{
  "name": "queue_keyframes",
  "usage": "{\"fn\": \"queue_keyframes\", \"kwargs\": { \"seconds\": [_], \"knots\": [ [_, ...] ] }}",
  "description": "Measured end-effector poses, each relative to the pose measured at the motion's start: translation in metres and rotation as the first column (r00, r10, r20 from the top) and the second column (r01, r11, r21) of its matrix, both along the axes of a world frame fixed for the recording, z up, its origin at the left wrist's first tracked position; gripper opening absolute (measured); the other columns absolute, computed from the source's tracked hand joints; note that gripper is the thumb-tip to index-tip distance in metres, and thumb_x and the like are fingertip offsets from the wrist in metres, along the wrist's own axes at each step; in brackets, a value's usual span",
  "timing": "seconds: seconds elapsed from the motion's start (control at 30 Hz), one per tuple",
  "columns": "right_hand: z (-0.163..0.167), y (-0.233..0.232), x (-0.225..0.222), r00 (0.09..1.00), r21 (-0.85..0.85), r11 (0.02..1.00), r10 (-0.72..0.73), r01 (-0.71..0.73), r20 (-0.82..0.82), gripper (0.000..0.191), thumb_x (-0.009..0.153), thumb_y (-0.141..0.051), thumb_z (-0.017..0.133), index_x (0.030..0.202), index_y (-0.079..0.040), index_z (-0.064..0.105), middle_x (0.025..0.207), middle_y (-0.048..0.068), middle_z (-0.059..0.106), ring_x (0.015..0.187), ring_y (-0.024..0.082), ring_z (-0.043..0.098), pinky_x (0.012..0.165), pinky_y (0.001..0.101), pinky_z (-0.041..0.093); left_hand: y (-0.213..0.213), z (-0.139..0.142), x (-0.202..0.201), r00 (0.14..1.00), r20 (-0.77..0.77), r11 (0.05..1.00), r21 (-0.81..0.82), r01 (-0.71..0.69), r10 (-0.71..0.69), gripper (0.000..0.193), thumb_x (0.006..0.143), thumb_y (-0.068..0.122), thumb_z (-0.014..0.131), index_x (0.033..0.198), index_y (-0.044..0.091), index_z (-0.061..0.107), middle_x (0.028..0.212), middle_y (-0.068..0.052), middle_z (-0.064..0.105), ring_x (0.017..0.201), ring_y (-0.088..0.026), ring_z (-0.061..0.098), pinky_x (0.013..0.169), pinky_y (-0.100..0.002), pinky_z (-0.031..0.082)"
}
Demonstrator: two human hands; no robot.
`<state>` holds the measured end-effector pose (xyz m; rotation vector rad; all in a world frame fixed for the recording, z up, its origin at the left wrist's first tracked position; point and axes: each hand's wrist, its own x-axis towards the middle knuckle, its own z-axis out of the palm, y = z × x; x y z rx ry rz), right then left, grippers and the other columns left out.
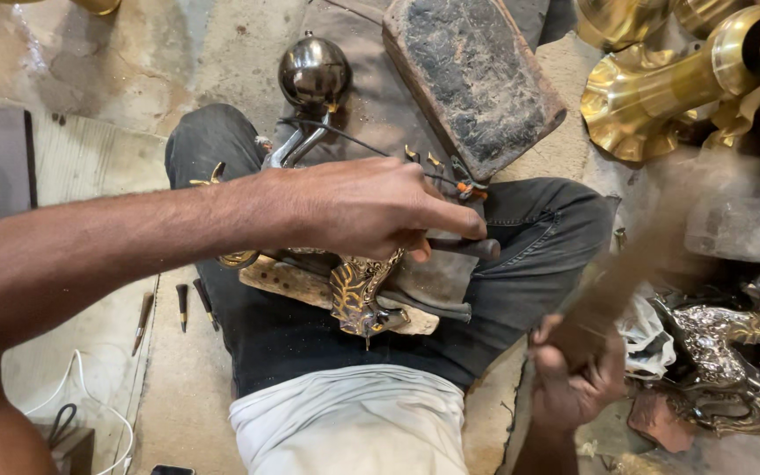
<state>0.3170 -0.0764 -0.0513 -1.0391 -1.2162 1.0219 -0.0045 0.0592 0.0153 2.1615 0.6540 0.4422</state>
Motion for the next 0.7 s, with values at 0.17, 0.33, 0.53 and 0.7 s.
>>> {"fn": "queue_keyframes", "kwargs": {
  "seconds": [0.17, 0.33, 0.53, 0.7],
  "knots": [
    [-0.012, -0.004, 0.004, 0.893, 0.028, 1.000, -0.001, -0.014, 0.450, 0.055, 0.092, -0.023, 0.081, 0.135, 0.004, 0.058, 0.101, 0.011, 0.070, 0.085, 0.016, 0.064, 0.080, 0.0280, 0.054, -0.001, 0.001, -0.002, 0.999, 0.019, 0.997, 0.070, 0.029, -0.031, 0.053, 0.085, 0.015, 0.075, 0.135, 0.015, 0.058, 0.094, -0.014, 0.074, 0.080, -0.033, 0.073, 0.063, -0.050, 0.054],
    [-0.024, -0.010, 0.024, 0.890, 0.051, 0.988, 0.111, -0.149, 0.442, 0.025, 0.100, -0.017, 0.080, 0.114, -0.006, 0.062, 0.095, 0.006, 0.067, 0.083, 0.014, 0.063, 0.079, 0.0262, 0.054, -0.002, 0.004, 0.002, 0.999, -0.042, 0.998, 0.061, 0.027, -0.024, 0.055, 0.083, 0.014, 0.076, 0.135, 0.017, 0.059, 0.096, -0.012, 0.075, 0.080, -0.031, 0.074, 0.064, -0.049, 0.056],
    [-0.023, -0.010, 0.026, 0.942, -0.122, 0.992, 0.007, 0.036, 0.336, 0.040, 0.094, -0.019, 0.077, 0.122, 0.001, 0.057, 0.098, 0.008, 0.066, 0.079, 0.011, 0.058, 0.072, 0.0229, 0.050, -0.039, 0.019, -0.021, 0.886, 0.421, 0.953, -0.297, -0.067, 0.194, 0.025, 0.095, 0.016, 0.067, 0.119, 0.011, 0.063, 0.100, -0.006, 0.075, 0.086, -0.019, 0.077, 0.075, -0.037, 0.064],
    [-0.032, 0.000, 0.008, 0.992, -0.264, 0.964, 0.008, 0.026, 0.128, 0.043, 0.096, -0.025, 0.076, 0.124, -0.001, 0.054, 0.085, 0.009, 0.065, 0.060, 0.008, 0.053, 0.058, 0.0213, 0.041, -0.148, -0.010, -0.018, 0.620, 0.777, 0.905, -0.335, 0.262, 0.108, 0.027, 0.117, 0.027, 0.056, 0.107, 0.003, 0.060, 0.104, -0.013, 0.067, 0.100, -0.028, 0.069, 0.091, -0.037, 0.057]
  ]
}}
